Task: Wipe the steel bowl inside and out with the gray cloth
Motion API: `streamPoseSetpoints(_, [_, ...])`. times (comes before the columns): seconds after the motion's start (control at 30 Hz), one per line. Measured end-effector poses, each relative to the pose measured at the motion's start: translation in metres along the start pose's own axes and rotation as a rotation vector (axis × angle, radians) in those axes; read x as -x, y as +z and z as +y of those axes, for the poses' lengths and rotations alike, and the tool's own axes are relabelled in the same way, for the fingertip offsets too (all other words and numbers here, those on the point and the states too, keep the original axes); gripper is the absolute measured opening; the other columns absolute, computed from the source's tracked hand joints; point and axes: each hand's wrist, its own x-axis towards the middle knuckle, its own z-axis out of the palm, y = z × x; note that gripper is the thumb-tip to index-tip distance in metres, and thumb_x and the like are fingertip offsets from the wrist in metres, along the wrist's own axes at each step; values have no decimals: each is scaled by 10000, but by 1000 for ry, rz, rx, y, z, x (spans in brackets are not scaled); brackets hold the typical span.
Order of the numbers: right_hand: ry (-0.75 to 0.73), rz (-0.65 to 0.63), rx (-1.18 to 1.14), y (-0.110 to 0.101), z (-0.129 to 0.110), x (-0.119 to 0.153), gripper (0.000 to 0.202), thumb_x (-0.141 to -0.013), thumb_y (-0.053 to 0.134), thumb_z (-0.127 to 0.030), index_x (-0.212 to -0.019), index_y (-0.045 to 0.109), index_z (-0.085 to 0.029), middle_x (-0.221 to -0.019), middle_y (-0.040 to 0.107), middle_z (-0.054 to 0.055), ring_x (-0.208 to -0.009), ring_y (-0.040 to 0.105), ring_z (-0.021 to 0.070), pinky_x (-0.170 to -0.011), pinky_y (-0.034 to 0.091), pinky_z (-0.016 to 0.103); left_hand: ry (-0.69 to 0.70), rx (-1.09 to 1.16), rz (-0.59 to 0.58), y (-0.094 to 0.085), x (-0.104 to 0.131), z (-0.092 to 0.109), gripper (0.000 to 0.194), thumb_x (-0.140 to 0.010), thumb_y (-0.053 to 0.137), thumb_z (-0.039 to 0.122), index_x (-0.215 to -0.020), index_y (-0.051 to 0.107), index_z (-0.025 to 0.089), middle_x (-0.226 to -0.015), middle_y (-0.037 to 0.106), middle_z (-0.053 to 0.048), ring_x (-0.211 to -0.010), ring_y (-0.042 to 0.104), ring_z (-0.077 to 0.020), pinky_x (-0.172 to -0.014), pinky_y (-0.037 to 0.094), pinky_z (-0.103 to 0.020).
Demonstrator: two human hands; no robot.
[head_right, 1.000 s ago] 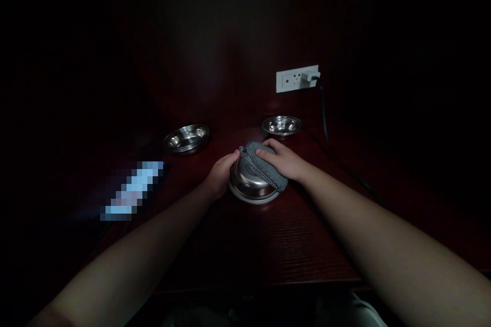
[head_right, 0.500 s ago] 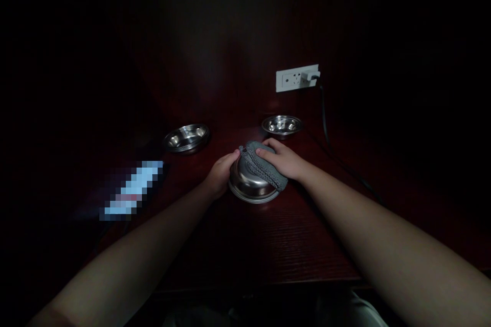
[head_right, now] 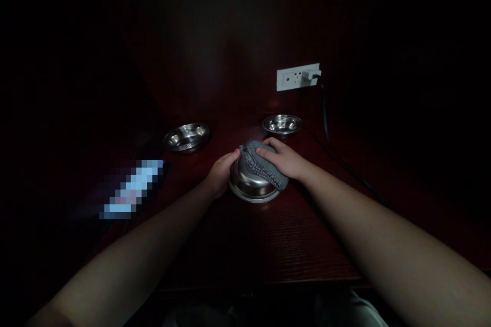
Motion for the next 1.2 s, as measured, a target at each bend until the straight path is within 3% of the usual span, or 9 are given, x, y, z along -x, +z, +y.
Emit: streamPoseSetpoints(1.2, [23,-33,-35,0,-3,1,356,-804,574,-519,-986,561,-214,-909,620,43,-833,583,207,-755,467,351,-30,-23,-7,-1,0,1,277,-718,673,405,-761,680,132,-741,697,-58,-706,614,-154,-776,438,-314])
